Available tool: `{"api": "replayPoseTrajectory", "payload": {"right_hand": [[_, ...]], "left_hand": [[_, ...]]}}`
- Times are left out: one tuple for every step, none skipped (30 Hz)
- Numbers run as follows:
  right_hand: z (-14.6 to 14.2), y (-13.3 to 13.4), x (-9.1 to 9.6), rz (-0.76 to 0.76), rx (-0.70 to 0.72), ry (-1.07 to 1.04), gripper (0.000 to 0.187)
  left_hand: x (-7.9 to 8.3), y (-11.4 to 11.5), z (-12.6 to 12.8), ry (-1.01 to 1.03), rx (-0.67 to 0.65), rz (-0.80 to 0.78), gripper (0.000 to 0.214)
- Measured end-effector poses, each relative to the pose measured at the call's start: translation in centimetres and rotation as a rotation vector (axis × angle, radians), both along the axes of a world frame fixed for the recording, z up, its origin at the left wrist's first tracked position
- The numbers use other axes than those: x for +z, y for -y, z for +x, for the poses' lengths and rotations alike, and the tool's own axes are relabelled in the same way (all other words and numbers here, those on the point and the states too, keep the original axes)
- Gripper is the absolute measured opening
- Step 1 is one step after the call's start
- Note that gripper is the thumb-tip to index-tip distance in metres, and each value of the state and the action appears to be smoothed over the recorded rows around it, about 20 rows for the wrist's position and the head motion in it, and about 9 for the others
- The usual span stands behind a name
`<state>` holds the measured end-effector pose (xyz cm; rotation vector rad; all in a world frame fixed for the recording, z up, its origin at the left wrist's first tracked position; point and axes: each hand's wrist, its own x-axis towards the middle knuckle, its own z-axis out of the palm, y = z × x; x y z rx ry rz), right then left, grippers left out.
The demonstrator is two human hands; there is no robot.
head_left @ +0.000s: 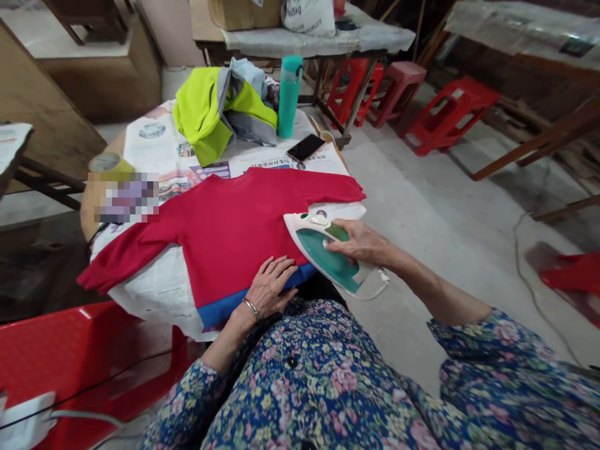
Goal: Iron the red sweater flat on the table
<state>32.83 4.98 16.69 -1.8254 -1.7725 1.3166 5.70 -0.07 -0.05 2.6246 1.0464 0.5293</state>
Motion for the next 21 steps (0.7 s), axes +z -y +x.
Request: {"api": "replayPoseTrajectory", "payload": {"right_hand": [[0.2, 0.4, 0.0, -0.03, 0.001, -0.012, 0.021], [0.4, 0.7, 0.0, -0.057, 0.002, -0.026, 0.022], [0.7, 0.8, -0.1, -0.077, 0.001, -0.039, 0.022], [0.9, 0.8, -0.1, -0.084, -0.009, -0.047, 0.021], [1.2, 0.7, -0.2, -0.079, -0.024, -0.049, 0.019], [1.5, 0.4, -0.3, -0.063, -0.045, -0.047, 0.018], [1.8, 0.0, -0.4, -0.04, -0.067, -0.041, 0.018], [2.1, -0.5, -0.5, -0.013, -0.092, -0.033, 0.018], [2.4, -1.0, -0.6, 0.015, -0.113, -0.022, 0.017], [2.7, -1.5, -0.6, 0.039, -0.129, -0.01, 0.016], [3.0, -2.0, -0.6, 0.06, -0.14, 0.005, 0.015], [3.2, -2.4, -0.5, 0.081, -0.147, 0.024, 0.014], [3.4, -2.8, -0.4, 0.104, -0.149, 0.049, 0.014], [3.5, -3.2, -0.3, 0.13, -0.149, 0.079, 0.015], [3.4, -3.6, -0.2, 0.154, -0.143, 0.109, 0.016], [3.3, -4.0, -0.1, 0.176, -0.131, 0.138, 0.018], [3.1, -4.4, 0.1, 0.193, -0.113, 0.158, 0.019], [2.8, -4.9, 0.2, 0.205, -0.089, 0.167, 0.019], [2.3, -5.4, 0.3, 0.214, -0.06, 0.161, 0.019], [1.8, -6.1, 0.5, 0.222, -0.03, 0.141, 0.02], [1.1, -6.8, 0.6, 0.231, 0.002, 0.104, 0.02]], "left_hand": [[0.0, 0.1, -0.1, 0.017, 0.012, 0.0, 0.05], [0.0, 0.2, -0.1, 0.031, 0.025, -0.001, 0.048], [0.1, 0.2, -0.1, 0.042, 0.037, -0.003, 0.047], [0.1, 0.1, -0.1, 0.05, 0.048, -0.005, 0.046], [0.1, 0.1, 0.0, 0.056, 0.058, -0.008, 0.046], [0.1, 0.0, 0.0, 0.059, 0.065, -0.011, 0.045], [0.1, 0.0, 0.1, 0.064, 0.069, -0.012, 0.045], [0.1, -0.1, 0.1, 0.068, 0.07, -0.011, 0.045], [0.2, -0.1, 0.1, 0.071, 0.07, -0.009, 0.045], [0.2, -0.1, 0.1, 0.074, 0.072, -0.007, 0.045], [0.2, -0.1, 0.1, 0.078, 0.076, -0.005, 0.044], [0.2, -0.1, 0.0, 0.081, 0.081, -0.004, 0.043], [0.2, 0.0, 0.0, 0.083, 0.085, -0.004, 0.041], [0.2, 0.1, 0.0, 0.085, 0.089, -0.005, 0.04], [0.1, 0.2, 0.0, 0.085, 0.094, -0.003, 0.038], [0.0, 0.3, 0.1, 0.084, 0.107, 0.006, 0.038], [-0.1, 0.4, 0.2, 0.077, 0.132, 0.019, 0.039], [-0.2, 0.5, 0.4, 0.063, 0.169, 0.036, 0.043], [-0.4, 0.6, 0.6, 0.04, 0.211, 0.053, 0.05], [-0.6, 0.7, 0.8, 0.008, 0.249, 0.066, 0.059], [-0.7, 0.8, 1.1, -0.03, 0.273, 0.073, 0.068]]}}
